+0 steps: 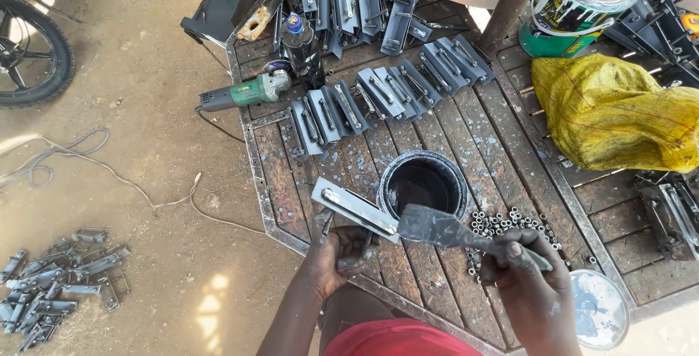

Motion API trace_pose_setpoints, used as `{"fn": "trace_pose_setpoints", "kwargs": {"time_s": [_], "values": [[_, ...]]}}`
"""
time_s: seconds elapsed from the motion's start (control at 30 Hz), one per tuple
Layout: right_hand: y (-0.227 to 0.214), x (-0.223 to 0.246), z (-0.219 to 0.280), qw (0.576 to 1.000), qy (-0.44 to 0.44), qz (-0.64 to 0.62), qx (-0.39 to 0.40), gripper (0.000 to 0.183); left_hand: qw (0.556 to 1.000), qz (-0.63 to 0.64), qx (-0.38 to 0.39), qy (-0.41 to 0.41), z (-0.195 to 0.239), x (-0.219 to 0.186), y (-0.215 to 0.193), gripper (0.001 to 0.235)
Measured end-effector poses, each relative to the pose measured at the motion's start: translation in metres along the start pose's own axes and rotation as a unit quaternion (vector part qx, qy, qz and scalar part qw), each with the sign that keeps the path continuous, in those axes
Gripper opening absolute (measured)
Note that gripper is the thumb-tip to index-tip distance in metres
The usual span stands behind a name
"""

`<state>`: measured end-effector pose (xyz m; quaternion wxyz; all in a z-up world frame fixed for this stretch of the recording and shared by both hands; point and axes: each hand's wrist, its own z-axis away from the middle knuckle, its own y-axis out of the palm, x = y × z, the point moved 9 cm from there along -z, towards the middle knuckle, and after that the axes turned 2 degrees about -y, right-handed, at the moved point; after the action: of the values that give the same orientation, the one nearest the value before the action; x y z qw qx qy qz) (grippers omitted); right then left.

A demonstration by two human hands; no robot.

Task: Painting small metal brackets with black paint using a brush and then handling small metal nuts on a workshop table.

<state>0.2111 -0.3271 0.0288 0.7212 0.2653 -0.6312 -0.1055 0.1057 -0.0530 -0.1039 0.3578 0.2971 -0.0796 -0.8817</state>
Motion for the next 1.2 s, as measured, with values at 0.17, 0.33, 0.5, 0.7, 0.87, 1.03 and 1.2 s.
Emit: {"fn": "trace_pose_setpoints", "kwargs": {"time_s": [0.17,0.33,0.5,0.7,0.87,1.03,1.2], "values": [[0.002,0.010,-0.012,0.997,-0.006,0.072,-0.034,0.014,0.986,0.025,0.164,0.017,-0.015,0.016,0.017,0.113],[0.029,0.029,-0.023,0.986,-0.024,0.165,-0.028,0.015,0.985,-0.001,0.171,-0.015,-0.019,0.031,0.030,0.099],[0.057,0.042,-0.029,0.989,-0.082,0.125,-0.005,0.014,0.979,-0.022,0.203,-0.017,-0.030,0.050,0.043,0.100],[0.094,0.038,-0.023,0.973,-0.077,0.216,0.038,0.008,0.980,-0.188,0.032,-0.051,0.006,0.029,0.054,0.077],[0.099,0.038,-0.027,0.985,-0.065,0.146,0.066,0.011,0.954,-0.299,0.003,-0.021,0.003,0.027,0.039,0.057],[0.087,0.048,-0.030,0.934,-0.071,0.348,-0.028,0.011,0.928,-0.368,-0.040,-0.038,0.006,0.022,0.026,0.063],[0.084,0.028,-0.029,0.987,0.012,0.130,0.088,0.019,0.940,-0.338,-0.034,-0.023,0.006,0.019,0.026,0.066]]}}
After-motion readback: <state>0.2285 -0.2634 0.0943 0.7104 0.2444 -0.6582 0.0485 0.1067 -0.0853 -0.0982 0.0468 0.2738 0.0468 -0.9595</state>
